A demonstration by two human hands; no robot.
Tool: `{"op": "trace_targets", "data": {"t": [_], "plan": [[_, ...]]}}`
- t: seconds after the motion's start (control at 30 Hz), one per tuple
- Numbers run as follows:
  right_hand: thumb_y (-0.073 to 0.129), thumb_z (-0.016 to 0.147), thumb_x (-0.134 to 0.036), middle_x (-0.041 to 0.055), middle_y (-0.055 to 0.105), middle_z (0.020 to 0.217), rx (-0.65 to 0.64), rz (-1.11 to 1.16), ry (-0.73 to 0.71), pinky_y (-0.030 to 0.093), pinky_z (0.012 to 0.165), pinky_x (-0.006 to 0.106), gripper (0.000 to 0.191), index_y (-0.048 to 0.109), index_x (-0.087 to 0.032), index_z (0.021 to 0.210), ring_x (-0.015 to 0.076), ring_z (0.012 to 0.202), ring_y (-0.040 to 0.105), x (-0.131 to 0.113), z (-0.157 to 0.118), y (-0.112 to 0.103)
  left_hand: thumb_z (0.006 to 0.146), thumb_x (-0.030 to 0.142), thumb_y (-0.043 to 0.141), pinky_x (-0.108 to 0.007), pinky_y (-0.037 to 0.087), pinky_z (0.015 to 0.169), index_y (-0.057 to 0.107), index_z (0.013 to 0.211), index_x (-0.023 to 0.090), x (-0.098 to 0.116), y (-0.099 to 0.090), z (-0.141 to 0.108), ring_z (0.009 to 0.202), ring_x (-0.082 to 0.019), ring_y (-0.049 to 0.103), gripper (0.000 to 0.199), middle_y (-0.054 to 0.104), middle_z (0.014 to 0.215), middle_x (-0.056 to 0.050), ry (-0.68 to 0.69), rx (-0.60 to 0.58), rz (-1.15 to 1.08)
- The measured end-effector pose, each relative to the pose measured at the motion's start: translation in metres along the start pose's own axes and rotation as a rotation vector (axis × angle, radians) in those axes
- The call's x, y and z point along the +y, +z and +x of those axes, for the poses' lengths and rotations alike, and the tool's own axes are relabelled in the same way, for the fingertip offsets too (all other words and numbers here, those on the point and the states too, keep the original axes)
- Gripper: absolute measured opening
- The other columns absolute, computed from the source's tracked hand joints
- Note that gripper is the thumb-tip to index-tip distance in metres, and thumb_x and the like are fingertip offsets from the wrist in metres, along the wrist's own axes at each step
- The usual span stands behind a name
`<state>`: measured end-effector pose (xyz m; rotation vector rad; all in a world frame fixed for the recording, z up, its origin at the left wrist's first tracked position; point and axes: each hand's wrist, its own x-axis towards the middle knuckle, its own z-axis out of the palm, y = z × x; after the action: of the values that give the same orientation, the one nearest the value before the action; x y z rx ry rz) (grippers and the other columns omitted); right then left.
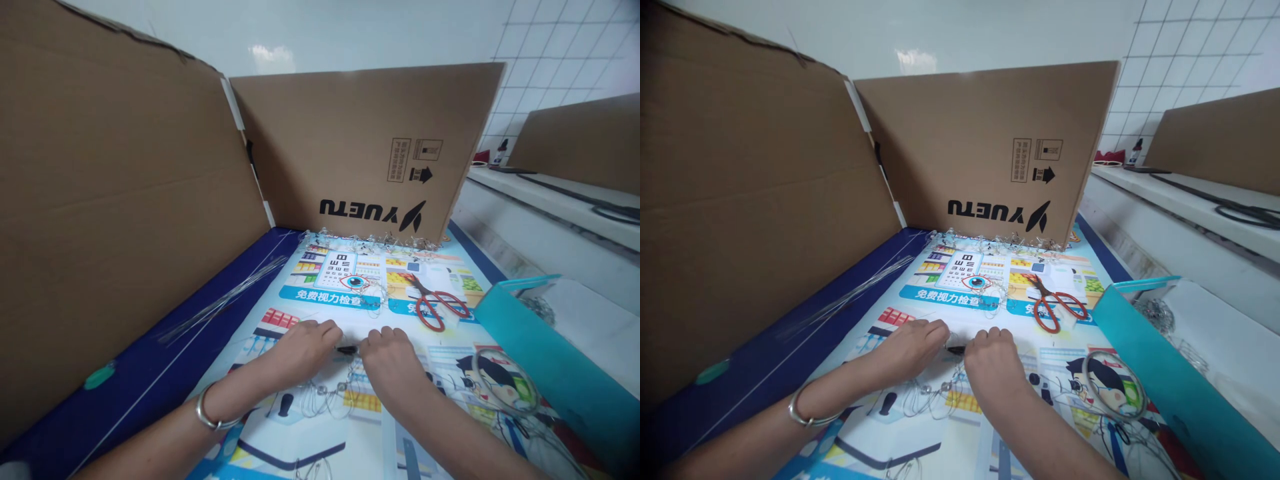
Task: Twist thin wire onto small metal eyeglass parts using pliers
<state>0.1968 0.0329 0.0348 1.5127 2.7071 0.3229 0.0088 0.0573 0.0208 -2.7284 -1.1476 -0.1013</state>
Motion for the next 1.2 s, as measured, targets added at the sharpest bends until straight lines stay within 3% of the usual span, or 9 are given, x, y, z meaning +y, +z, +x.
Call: {"op": "trace_targets", "data": {"t": [0.83, 1.1, 1.2], "plan": [[0.048, 0.077, -0.008, 0.0084, 0.054, 0.077, 0.130, -0.013, -0.081, 0.027, 0.066, 0.035, 0.012, 0.058, -0.015, 0.078, 0.0215, 0.077, 0.046, 0.004, 0.004, 0.004, 0.081, 0.005, 0.034, -0.028, 0.037, 0.054, 0.040, 0.087, 0.018, -0.003, 0.009, -0.006, 0.062, -0.018, 0.053, 0.015, 0.053, 0.074, -0.002, -0.086, -0.028, -0.135], [0.050, 0.075, -0.013, 0.0037, 0.057, 0.075, -0.055, 0.084, -0.120, 0.026, 0.069, 0.031, 0.011, 0.060, -0.018, 0.071, 0.0170, 0.076, 0.047, 0.039, 0.002, -0.006, 0.085, 0.008, 0.035, -0.028, 0.039, 0.058, 0.040, 0.086, 0.018, -0.005, 0.006, -0.011, 0.064, -0.017, 0.052, 0.011, 0.053, 0.079, -0.003, -0.053, -0.049, -0.112], [0.050, 0.077, -0.014, 0.0035, 0.058, 0.076, -0.049, 0.075, -0.088, 0.026, 0.069, 0.030, 0.012, 0.060, -0.018, 0.073, 0.0168, 0.077, 0.048, 0.044, 0.005, -0.008, 0.085, 0.009, 0.035, -0.029, 0.039, 0.059, 0.041, 0.087, 0.017, -0.006, 0.005, -0.012, 0.065, -0.017, 0.052, 0.010, 0.054, 0.082, -0.004, -0.041, -0.050, -0.119]]}}
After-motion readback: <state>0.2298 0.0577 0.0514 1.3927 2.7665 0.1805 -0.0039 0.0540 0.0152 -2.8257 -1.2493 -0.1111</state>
